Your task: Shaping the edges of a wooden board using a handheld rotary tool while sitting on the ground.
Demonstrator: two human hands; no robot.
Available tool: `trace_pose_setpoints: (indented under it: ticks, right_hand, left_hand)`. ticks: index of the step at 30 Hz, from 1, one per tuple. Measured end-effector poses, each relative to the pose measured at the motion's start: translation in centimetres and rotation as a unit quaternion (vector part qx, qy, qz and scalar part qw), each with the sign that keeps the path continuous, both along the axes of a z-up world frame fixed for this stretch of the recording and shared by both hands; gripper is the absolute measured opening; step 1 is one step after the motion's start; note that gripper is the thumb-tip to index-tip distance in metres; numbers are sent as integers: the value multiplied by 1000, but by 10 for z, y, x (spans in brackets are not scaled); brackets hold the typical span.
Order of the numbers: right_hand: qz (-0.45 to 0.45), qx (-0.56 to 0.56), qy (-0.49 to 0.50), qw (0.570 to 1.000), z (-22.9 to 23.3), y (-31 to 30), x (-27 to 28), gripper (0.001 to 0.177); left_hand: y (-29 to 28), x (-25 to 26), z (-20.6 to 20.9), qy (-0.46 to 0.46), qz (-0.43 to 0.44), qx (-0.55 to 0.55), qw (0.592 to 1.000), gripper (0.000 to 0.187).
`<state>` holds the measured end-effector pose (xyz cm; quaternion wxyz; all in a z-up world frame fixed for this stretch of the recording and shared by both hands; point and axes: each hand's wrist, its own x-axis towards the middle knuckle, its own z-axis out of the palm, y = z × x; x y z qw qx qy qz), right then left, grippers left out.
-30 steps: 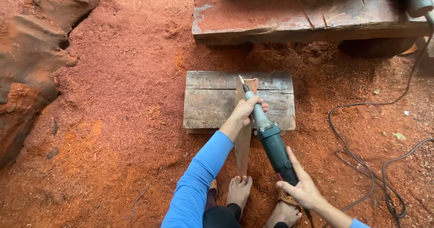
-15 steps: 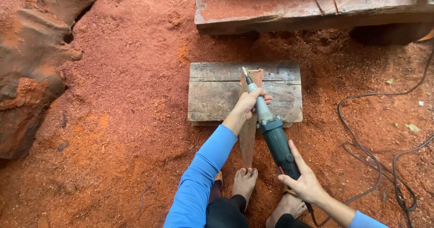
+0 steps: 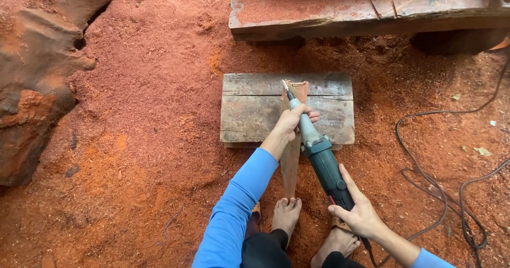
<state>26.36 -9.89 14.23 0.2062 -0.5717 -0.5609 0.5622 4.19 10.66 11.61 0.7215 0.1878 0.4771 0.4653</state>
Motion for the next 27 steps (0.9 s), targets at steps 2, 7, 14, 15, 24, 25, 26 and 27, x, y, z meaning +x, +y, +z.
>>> trace_pose_setpoints:
  ticks: [2,7,14,15,24,25,26,27]
  right_hand:
    - [0,-5,-4,1000,2,1,-1,116]
    - [-11,-8,5,1000,2,0,0,116]
    - [-16,0,9,1000,2,-1,0,116]
    - [-10,5,4,1000,1,-1,1,116]
    - [-17,9,6,1000,5,-2,5,115]
    - [-14,8,4,1000,7,-1,6,115]
    - [-17,2,7,1000,8,-1,6,115]
    - [-19,-4,10,1000,10,0,6,115]
  left_hand:
    - [-1,-1,1,-5,1,-1,1000,26]
    - [2,0,1,-4,0,0,1000,25]
    - [3,3,-1,-10,9,-7,1000,25]
    - [2,3,-3,-26,14,-3,1000,21]
    - [-1,6,-7,-17,18,2,1000,25]
    - [-1,7,-7,-18,21,1,1000,25]
    - [-2,7,-7,-22,22,5,1000,24]
    - [-2,7,-7,-25,22,9,999,24]
